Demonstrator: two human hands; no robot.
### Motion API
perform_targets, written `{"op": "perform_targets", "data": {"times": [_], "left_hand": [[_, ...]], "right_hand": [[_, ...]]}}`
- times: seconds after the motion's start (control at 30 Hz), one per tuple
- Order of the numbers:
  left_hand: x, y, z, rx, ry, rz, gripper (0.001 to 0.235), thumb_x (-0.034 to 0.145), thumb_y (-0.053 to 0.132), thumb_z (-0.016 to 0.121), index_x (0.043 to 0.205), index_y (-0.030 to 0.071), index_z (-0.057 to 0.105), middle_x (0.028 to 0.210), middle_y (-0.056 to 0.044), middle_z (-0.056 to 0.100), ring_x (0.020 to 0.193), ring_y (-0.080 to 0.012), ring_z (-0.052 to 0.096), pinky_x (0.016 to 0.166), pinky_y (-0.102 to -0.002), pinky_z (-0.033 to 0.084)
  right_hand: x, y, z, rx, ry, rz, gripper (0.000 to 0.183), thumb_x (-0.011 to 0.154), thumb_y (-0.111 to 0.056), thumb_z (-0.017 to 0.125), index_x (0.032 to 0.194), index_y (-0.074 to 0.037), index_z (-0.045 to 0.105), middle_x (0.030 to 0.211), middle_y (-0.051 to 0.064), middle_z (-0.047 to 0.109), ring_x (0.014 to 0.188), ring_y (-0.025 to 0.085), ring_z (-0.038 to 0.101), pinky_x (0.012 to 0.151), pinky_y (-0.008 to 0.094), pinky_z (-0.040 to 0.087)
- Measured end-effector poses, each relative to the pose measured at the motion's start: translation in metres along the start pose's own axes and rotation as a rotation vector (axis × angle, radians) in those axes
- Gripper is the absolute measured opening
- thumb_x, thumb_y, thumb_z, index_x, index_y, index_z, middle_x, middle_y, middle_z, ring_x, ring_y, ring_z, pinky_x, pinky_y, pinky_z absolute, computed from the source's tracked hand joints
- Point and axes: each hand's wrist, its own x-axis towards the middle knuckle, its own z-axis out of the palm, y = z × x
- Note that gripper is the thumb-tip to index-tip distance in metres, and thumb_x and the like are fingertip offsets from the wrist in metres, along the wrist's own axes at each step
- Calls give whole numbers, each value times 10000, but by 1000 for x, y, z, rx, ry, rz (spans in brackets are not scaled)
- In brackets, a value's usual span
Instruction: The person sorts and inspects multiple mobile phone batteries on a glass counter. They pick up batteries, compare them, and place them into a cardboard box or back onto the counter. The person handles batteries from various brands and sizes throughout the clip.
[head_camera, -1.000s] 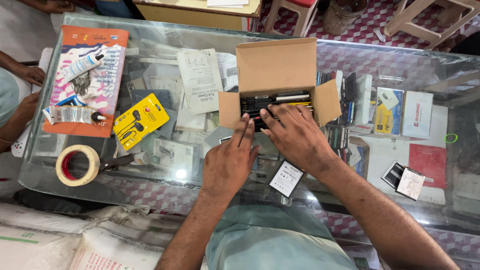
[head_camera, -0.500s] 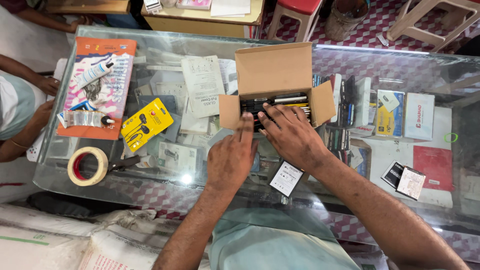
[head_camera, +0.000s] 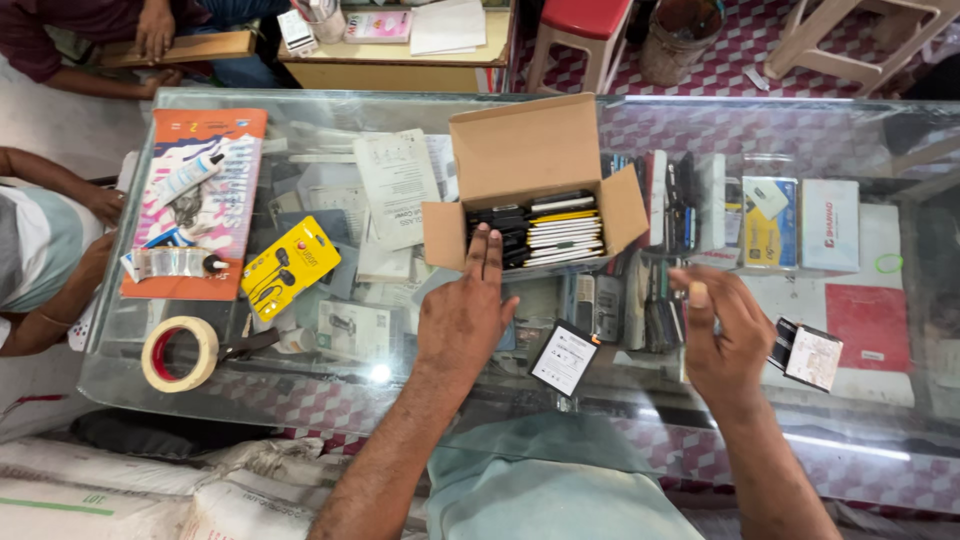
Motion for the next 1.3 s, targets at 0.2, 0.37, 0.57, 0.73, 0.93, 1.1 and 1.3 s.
{"op": "perform_targets", "data": {"times": [0.2, 0.37, 0.57, 0.73, 0.93, 1.1, 1.3], "left_hand": [[-9, 0, 1, -2, 49, -20, 801, 868, 410, 725, 1510, 54, 403, 1626, -68, 356, 799, -242, 734, 633, -358, 590], [-69, 8, 20, -233, 564, 289, 412, 981, 195, 758, 1347, 80, 607, 1300, -60, 642, 913, -263, 729, 790, -361, 570], [-87, 41, 44, -308, 163, 160, 562, 792, 343, 823, 1206, 18, 626, 1221, -149, 632, 1073, -336, 627, 874, -443, 535], [-75, 72, 53, -306, 138, 91, 748, 695, 322, 890, 1280, -12, 564, 1278, -189, 540, 1186, -400, 543, 923, -509, 486], [-63, 75, 70, -549, -30, -63, 675, 661, 131, 873, 1257, 58, 563, 1199, -121, 617, 1173, -333, 578, 975, -469, 500], [-76, 38, 78, -322, 148, -196, 317, 919, 189, 799, 1185, 116, 642, 1180, -80, 617, 1163, -298, 582, 980, -483, 470], [-54, -51, 85, -310, 347, -284, 335, 762, 267, 862, 1023, 132, 701, 1277, -65, 586, 1235, -323, 514, 951, -481, 439]], "right_hand": [[-49, 53, -65, -212, 159, 164, 191, 1207, -114, 578, 1117, 12, 691, 1081, 115, 744, 951, 221, 702, 876, 302, 523], [-73, 98, -120, -483, 43, 375, 385, 1015, -97, 676, 1389, -22, 621, 1296, 175, 646, 1160, 309, 641, 948, 392, 542], [-77, 101, -114, -554, -171, 359, 768, 819, -282, 856, 1460, -25, 522, 1430, 203, 572, 1327, 403, 473, 1093, 522, 354], [-52, 90, -109, -521, -317, 356, 862, 745, -266, 882, 1492, -72, 497, 1401, 187, 563, 1331, 375, 483, 1135, 512, 370], [-47, 108, -109, -406, -414, 176, 884, 769, -157, 835, 1549, -18, 442, 1467, 252, 538, 1361, 435, 490, 1133, 512, 403], [-40, 127, -99, -594, -452, 325, 1150, 617, -306, 949, 1584, 27, 423, 1359, 288, 586, 1311, 464, 516, 1059, 544, 438], [-46, 189, -103, -612, -581, 510, 1106, 610, -374, 992, 1533, -32, 487, 1252, 281, 670, 1192, 460, 648, 973, 561, 527]]}}
